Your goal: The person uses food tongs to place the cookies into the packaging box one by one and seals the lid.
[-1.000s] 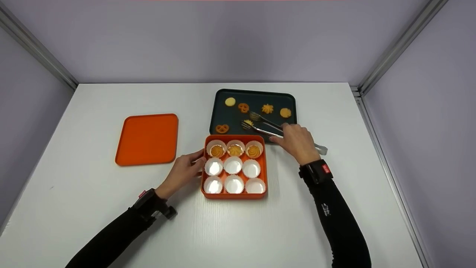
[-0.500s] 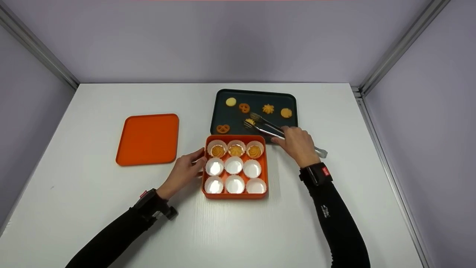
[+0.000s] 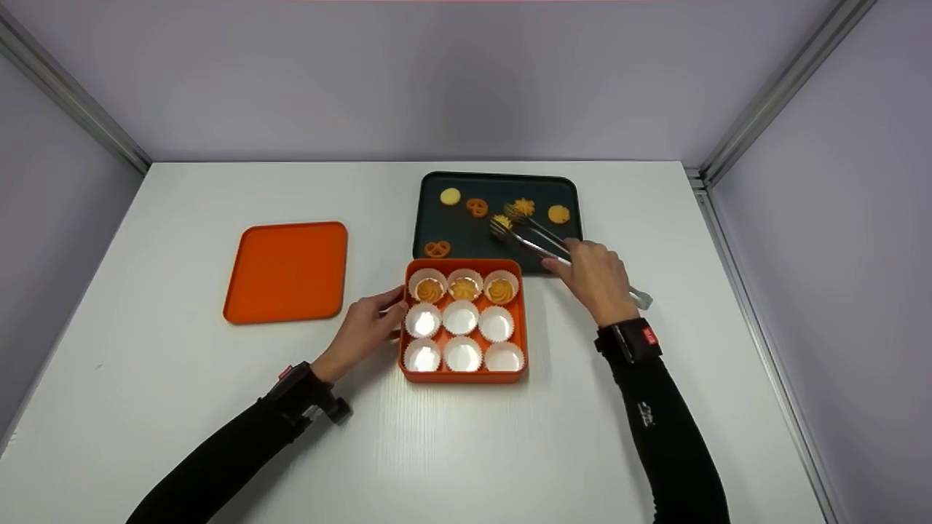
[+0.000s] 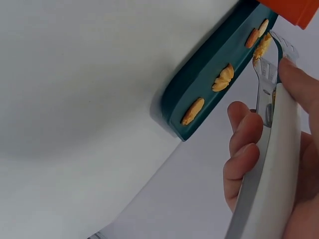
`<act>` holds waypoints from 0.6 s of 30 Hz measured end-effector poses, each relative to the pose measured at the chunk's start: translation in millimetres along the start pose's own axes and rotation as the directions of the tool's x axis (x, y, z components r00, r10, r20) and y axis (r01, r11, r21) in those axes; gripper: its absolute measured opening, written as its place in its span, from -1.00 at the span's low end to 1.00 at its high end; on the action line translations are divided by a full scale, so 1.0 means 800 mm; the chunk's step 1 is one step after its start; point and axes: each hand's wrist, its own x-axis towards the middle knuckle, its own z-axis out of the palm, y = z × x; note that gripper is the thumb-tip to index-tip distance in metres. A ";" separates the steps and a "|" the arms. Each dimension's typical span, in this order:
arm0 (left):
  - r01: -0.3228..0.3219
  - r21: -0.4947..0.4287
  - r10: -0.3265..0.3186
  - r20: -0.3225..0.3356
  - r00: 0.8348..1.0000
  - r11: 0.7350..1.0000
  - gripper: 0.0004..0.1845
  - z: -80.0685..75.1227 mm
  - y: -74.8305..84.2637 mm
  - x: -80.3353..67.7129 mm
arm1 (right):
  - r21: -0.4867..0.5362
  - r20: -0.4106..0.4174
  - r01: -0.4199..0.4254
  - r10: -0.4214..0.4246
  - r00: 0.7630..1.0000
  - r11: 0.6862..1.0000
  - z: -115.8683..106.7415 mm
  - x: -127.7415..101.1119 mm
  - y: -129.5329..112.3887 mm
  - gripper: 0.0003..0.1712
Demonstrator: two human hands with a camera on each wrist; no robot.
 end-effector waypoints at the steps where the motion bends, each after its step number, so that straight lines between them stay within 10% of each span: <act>1: -0.003 -0.004 0.003 -0.003 1.000 1.000 -0.48 0.001 -0.002 0.001 | 0.000 -0.013 0.006 -0.006 1.000 1.000 0.000 -0.002 0.000 -0.36; 18: -0.008 0.031 0.008 -0.003 1.000 0.999 -0.49 0.003 -0.005 0.011 | 0.003 -0.138 0.085 -0.084 0.987 0.996 -0.023 -0.040 -0.026 -0.43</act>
